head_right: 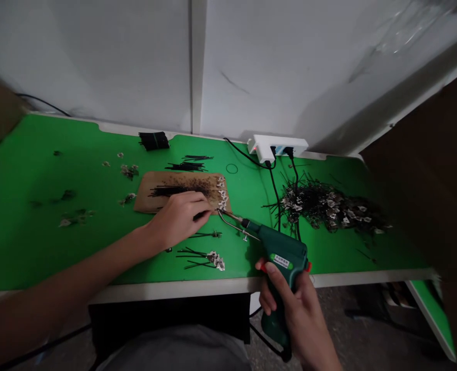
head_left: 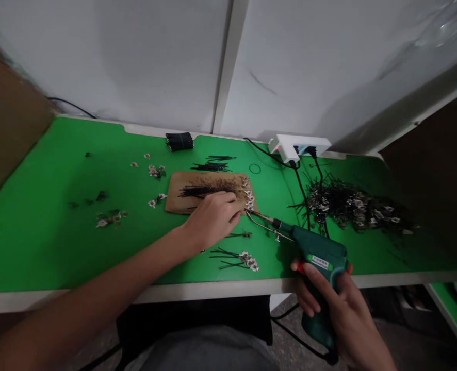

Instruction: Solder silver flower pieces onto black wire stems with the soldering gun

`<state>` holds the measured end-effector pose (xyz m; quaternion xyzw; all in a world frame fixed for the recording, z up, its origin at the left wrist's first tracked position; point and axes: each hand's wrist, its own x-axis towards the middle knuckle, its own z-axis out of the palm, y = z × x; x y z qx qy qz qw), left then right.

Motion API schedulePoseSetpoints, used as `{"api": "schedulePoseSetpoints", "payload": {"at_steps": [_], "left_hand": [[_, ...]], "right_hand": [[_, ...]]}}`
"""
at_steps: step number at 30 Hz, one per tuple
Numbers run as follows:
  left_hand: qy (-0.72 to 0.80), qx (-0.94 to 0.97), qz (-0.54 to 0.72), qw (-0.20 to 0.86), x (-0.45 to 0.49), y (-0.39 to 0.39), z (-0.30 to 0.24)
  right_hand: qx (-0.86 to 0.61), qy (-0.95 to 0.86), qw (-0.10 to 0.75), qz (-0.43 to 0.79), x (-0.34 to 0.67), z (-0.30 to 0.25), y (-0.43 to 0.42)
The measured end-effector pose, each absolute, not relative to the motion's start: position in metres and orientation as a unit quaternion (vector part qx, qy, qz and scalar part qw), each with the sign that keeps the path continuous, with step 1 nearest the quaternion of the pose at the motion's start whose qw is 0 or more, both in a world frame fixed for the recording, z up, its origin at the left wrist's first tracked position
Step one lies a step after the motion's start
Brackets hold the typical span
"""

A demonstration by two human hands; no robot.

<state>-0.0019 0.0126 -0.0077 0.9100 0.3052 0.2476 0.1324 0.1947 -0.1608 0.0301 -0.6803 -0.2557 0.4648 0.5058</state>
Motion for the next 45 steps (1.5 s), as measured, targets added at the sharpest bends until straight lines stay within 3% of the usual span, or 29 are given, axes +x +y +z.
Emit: {"api": "schedulePoseSetpoints", "payload": {"at_steps": [16, 31, 45], "left_hand": [[0.319, 0.906, 0.248, 0.122, -0.001, 0.009, -0.009], [0.326, 0.905, 0.247, 0.120, 0.000, 0.009, -0.009], [0.315, 0.902, 0.261, 0.140, 0.000, 0.004, -0.008]], "right_hand": [[-0.693, -0.278, 0.465, 0.476, 0.203, 0.028, -0.161], [-0.661, -0.271, 0.569, 0.408, 0.180, 0.008, -0.176], [-0.654, -0.262, 0.573, 0.420, 0.186, 0.000, -0.177]]}}
